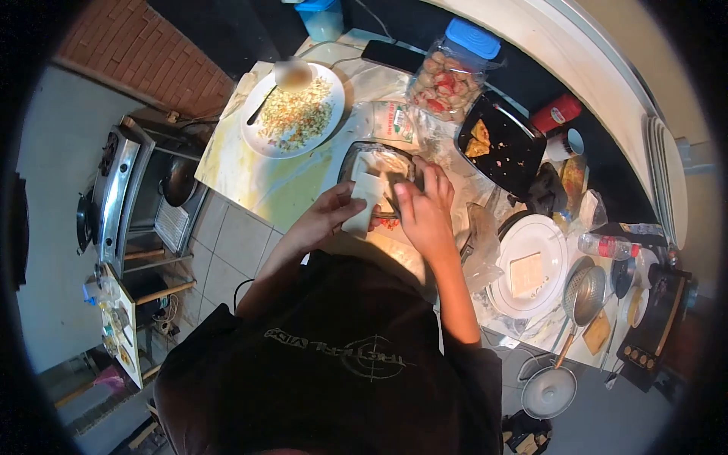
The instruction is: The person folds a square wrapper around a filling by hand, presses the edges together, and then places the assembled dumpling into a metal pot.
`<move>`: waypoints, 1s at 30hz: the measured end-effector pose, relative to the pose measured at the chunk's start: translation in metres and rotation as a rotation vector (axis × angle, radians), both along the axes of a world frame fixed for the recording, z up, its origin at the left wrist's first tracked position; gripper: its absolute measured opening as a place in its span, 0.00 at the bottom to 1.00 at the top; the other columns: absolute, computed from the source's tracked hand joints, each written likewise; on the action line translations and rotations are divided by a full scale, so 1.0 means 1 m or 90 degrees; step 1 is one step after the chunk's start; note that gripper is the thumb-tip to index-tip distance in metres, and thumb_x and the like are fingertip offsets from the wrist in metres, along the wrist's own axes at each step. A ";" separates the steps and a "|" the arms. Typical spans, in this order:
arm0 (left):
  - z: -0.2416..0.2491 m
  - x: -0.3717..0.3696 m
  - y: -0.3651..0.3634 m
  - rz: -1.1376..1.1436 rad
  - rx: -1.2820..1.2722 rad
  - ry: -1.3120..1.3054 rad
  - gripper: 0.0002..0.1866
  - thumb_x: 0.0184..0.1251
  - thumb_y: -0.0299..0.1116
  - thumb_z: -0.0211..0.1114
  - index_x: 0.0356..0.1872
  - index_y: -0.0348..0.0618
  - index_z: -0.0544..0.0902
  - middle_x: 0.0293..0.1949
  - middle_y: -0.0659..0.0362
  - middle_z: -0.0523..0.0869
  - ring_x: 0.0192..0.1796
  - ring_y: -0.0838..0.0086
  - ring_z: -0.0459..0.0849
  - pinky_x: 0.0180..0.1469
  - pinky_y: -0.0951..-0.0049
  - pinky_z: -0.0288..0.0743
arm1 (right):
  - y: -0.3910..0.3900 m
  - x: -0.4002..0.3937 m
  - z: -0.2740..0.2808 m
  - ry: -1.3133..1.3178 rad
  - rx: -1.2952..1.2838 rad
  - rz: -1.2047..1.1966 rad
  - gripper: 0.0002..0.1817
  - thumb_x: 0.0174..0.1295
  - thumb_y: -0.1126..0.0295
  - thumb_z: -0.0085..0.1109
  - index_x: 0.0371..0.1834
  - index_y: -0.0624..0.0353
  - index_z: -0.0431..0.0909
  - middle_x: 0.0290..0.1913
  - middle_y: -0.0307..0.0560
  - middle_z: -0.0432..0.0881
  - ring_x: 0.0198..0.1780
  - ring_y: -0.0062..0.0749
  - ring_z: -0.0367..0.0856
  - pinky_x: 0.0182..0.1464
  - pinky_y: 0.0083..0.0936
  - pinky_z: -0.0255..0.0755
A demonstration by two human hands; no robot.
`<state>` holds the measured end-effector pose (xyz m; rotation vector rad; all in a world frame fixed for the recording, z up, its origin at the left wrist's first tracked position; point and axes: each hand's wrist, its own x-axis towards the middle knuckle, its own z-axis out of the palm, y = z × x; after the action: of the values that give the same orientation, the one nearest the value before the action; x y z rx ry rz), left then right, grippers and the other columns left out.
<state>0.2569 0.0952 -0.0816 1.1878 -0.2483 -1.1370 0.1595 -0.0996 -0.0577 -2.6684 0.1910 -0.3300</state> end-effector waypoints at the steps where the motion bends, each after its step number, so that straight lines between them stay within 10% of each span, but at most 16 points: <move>1: -0.002 0.001 -0.003 -0.007 -0.002 -0.001 0.27 0.74 0.32 0.62 0.68 0.34 0.64 0.52 0.56 0.82 0.52 0.76 0.82 0.51 0.76 0.78 | -0.004 -0.002 0.003 -0.020 0.122 -0.037 0.24 0.76 0.56 0.43 0.47 0.63 0.86 0.69 0.52 0.66 0.72 0.52 0.59 0.72 0.46 0.51; 7: 0.031 0.008 -0.020 0.003 0.093 -0.052 0.34 0.72 0.38 0.64 0.72 0.33 0.61 0.54 0.58 0.81 0.51 0.78 0.80 0.44 0.85 0.70 | -0.033 -0.013 -0.014 -0.055 0.835 -0.128 0.37 0.79 0.46 0.23 0.50 0.58 0.85 0.66 0.43 0.73 0.67 0.35 0.66 0.69 0.31 0.54; 11: 0.021 0.002 -0.032 0.072 0.147 -0.030 0.38 0.73 0.38 0.63 0.75 0.33 0.55 0.57 0.57 0.80 0.49 0.80 0.78 0.42 0.83 0.67 | -0.027 -0.014 -0.010 -0.085 0.918 -0.124 0.37 0.79 0.46 0.23 0.49 0.58 0.85 0.66 0.42 0.73 0.67 0.35 0.66 0.70 0.32 0.53; 16: 0.048 0.007 -0.038 0.017 0.086 -0.014 0.38 0.73 0.37 0.62 0.76 0.32 0.53 0.57 0.55 0.78 0.49 0.79 0.78 0.45 0.80 0.69 | -0.008 -0.009 0.020 -0.154 0.386 -0.023 0.31 0.78 0.49 0.32 0.49 0.59 0.85 0.67 0.52 0.69 0.68 0.46 0.65 0.70 0.35 0.54; 18: 0.057 0.010 -0.039 -0.045 0.054 0.014 0.25 0.75 0.30 0.57 0.69 0.36 0.66 0.58 0.56 0.77 0.60 0.73 0.75 0.58 0.73 0.72 | -0.006 -0.008 0.025 -0.141 0.359 -0.004 0.25 0.76 0.53 0.40 0.51 0.56 0.85 0.68 0.56 0.67 0.68 0.53 0.63 0.70 0.37 0.53; 30: 0.042 0.003 -0.040 0.044 0.044 -0.088 0.26 0.72 0.24 0.59 0.69 0.37 0.65 0.57 0.57 0.78 0.58 0.74 0.76 0.58 0.73 0.72 | -0.002 -0.009 0.034 -0.124 -0.023 0.008 0.17 0.60 0.57 0.61 0.50 0.48 0.85 0.69 0.51 0.68 0.69 0.53 0.62 0.67 0.49 0.54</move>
<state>0.2595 0.0554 -0.0401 1.3286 -0.2723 -1.0112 0.1501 -0.1015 -0.0237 -2.6508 0.1098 -0.5901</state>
